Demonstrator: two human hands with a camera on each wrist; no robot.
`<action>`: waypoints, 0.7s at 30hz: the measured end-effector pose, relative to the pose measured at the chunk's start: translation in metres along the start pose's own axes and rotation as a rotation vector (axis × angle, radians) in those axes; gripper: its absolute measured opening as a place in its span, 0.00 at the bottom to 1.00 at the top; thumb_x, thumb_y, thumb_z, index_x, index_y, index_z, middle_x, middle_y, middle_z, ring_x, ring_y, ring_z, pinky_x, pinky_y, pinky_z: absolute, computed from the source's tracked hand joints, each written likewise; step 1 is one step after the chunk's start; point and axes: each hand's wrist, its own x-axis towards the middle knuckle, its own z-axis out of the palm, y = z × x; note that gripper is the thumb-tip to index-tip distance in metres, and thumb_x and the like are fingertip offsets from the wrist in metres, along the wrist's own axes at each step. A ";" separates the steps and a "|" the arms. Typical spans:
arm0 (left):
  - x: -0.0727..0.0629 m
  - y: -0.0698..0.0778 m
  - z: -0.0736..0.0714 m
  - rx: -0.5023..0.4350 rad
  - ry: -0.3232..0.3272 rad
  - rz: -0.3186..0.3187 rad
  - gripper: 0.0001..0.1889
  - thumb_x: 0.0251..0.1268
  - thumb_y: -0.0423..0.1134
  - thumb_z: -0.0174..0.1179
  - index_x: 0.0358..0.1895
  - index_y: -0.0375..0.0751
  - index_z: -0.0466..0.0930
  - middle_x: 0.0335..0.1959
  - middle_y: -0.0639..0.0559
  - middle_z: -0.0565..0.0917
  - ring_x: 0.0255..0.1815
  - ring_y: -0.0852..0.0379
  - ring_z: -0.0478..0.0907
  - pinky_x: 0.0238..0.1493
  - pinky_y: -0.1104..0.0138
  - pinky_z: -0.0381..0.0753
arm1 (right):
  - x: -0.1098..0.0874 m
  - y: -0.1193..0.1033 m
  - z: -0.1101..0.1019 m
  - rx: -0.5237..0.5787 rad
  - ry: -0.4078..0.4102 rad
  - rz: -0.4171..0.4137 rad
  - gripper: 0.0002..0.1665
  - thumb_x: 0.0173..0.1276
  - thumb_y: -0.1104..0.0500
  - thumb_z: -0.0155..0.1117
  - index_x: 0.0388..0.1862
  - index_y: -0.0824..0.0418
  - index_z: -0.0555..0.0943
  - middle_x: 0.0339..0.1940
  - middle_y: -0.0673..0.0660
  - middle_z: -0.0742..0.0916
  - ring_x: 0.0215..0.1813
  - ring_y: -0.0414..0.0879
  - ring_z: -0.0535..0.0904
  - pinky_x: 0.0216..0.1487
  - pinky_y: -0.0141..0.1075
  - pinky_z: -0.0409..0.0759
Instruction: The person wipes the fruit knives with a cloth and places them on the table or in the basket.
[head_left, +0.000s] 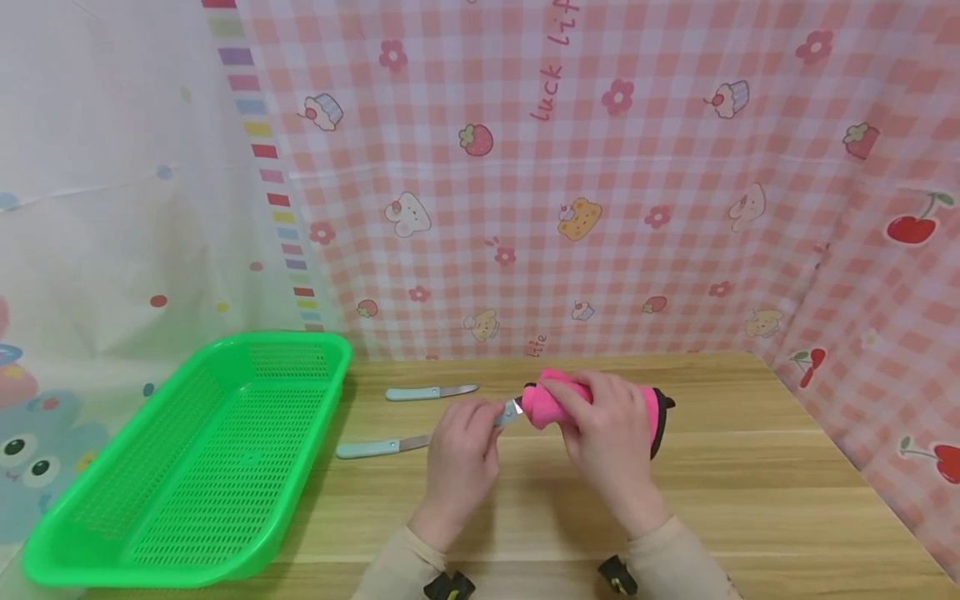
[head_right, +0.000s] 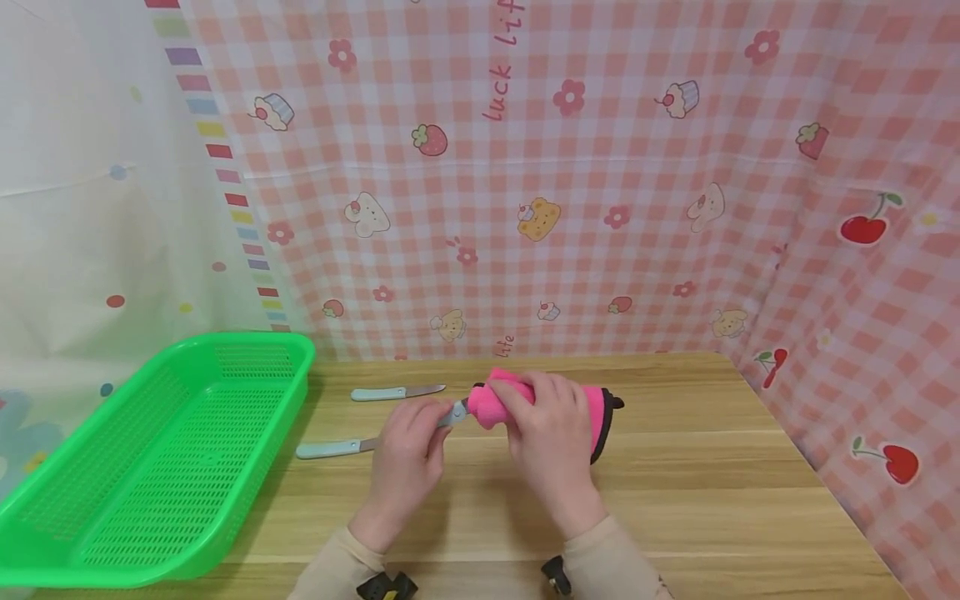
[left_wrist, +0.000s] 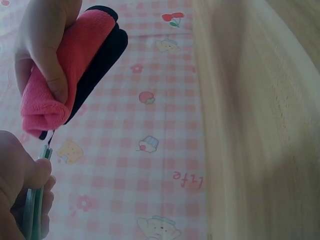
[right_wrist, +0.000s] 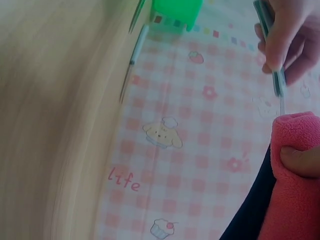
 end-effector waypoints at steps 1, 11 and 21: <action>0.000 0.000 0.000 0.001 0.001 0.000 0.16 0.49 0.23 0.73 0.42 0.36 0.83 0.37 0.46 0.83 0.38 0.51 0.79 0.39 0.63 0.81 | 0.000 0.002 -0.001 0.001 0.009 0.009 0.21 0.53 0.65 0.75 0.47 0.51 0.87 0.42 0.61 0.84 0.43 0.61 0.79 0.43 0.56 0.75; 0.000 -0.001 -0.004 -0.023 0.010 0.011 0.16 0.49 0.22 0.72 0.42 0.35 0.82 0.38 0.45 0.83 0.39 0.50 0.79 0.40 0.62 0.81 | -0.003 0.022 -0.009 -0.014 0.038 0.080 0.26 0.46 0.69 0.79 0.46 0.54 0.87 0.41 0.63 0.83 0.42 0.63 0.77 0.43 0.58 0.73; 0.001 -0.006 -0.010 -0.013 0.013 -0.014 0.16 0.49 0.21 0.70 0.42 0.35 0.79 0.37 0.45 0.83 0.39 0.47 0.79 0.42 0.58 0.80 | -0.015 0.031 -0.017 0.013 0.046 0.150 0.29 0.43 0.68 0.81 0.48 0.55 0.87 0.41 0.62 0.83 0.42 0.62 0.77 0.42 0.58 0.71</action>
